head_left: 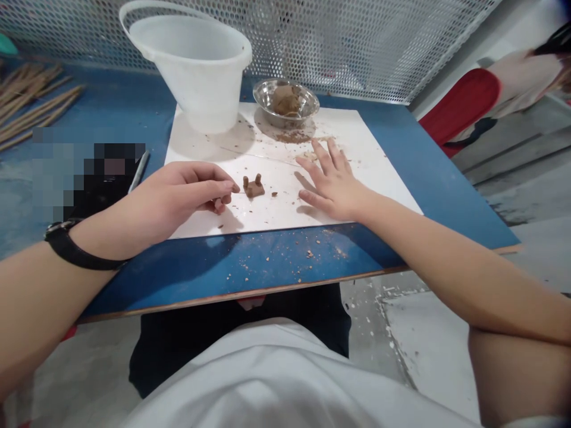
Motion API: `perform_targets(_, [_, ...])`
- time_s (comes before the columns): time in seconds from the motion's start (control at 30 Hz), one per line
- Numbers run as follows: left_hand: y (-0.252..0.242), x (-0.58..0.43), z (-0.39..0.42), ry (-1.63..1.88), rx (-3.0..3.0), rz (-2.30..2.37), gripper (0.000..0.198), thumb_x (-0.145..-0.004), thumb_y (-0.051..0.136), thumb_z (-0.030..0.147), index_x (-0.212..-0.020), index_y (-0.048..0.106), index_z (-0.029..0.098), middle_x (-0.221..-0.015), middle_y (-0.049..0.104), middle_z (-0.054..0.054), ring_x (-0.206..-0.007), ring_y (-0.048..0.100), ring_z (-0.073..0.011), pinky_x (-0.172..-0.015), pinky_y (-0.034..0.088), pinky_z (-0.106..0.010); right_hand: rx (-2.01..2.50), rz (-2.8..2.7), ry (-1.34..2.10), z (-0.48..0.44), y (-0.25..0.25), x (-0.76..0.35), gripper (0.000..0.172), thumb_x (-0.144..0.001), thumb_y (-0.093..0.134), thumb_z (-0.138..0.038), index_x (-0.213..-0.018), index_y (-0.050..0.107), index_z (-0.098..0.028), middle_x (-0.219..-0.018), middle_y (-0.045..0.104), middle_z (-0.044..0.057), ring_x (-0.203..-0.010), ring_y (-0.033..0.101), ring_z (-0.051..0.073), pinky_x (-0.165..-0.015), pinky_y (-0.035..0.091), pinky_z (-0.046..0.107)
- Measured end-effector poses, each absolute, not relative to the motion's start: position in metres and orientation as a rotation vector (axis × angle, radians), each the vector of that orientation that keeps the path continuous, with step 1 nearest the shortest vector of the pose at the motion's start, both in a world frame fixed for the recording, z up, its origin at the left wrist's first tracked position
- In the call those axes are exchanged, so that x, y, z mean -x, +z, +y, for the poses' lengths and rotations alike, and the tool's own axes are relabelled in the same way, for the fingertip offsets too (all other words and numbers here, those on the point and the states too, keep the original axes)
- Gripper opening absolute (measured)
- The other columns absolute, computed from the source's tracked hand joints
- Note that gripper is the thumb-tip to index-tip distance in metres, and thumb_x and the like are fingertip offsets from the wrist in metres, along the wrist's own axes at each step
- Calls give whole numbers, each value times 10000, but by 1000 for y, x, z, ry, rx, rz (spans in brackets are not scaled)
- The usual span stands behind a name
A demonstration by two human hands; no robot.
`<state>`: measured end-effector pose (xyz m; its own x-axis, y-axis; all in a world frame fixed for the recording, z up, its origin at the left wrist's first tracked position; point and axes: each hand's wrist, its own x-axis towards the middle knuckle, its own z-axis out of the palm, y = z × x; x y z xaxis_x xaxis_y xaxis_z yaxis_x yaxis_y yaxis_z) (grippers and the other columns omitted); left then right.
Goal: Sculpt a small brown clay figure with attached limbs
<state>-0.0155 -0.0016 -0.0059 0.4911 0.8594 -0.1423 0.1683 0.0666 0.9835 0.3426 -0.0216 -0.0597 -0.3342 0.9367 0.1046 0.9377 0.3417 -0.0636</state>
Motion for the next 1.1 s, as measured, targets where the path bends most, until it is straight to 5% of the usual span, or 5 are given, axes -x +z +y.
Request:
perform_targets(0.13, [-9, 17, 0, 674, -1432, 947, 160, -890, 906, 388, -841, 865, 242, -759, 723, -42, -759, 649, -191, -750, 507, -315, 1719, -2405, -74, 17, -52, -344, 943, -1110, 261, -818, -1829, 355, -215, -1933, 259, 189, -1798, 132, 528, -1415, 141, 799])
perform_targets(0.27, [-11, 19, 3, 686, -1442, 962, 184, -886, 926, 420, -866, 872, 245, -786, 725, -45, -784, 639, -194, -743, 501, -312, 1499, -2351, -142, 47, -47, -349, 959, -1099, 122, -851, -1661, 578, -223, -1695, 604, 201, -1617, 493, 418, -1395, 342, 641])
perform_targets(0.37, [-11, 19, 2, 676, -1444, 968, 203, -876, 932, 436, -867, 866, 245, -799, 722, -45, -798, 641, -201, -756, 510, -318, 1469, -2282, -100, 55, -49, -350, 1013, -1060, 113, -927, -1464, 698, -205, -1499, 717, 201, -1442, 598, 387, -1332, 424, 623])
perform_targets(0.7, [-9, 21, 3, 625, -1543, 1028, 157, -921, 869, 403, -902, 851, 248, -828, 740, -26, -808, 663, -185, -774, 539, -276, 1810, -2382, 151, 6, -57, -342, 970, -1101, 251, -859, -1797, 407, -204, -1956, 162, 211, -1798, -24, 584, -1358, 85, 920])
perform_targets(1.1, [-2, 17, -2, 547, -1661, 1098, 267, -897, 820, 516, -930, 797, 251, -819, 742, -27, -832, 705, -211, -785, 559, -310, 1839, -2501, 223, -25, -57, -335, 1036, -1100, 187, -860, -1861, 254, -161, -1956, 50, 263, -1809, -55, 529, -1387, 73, 869])
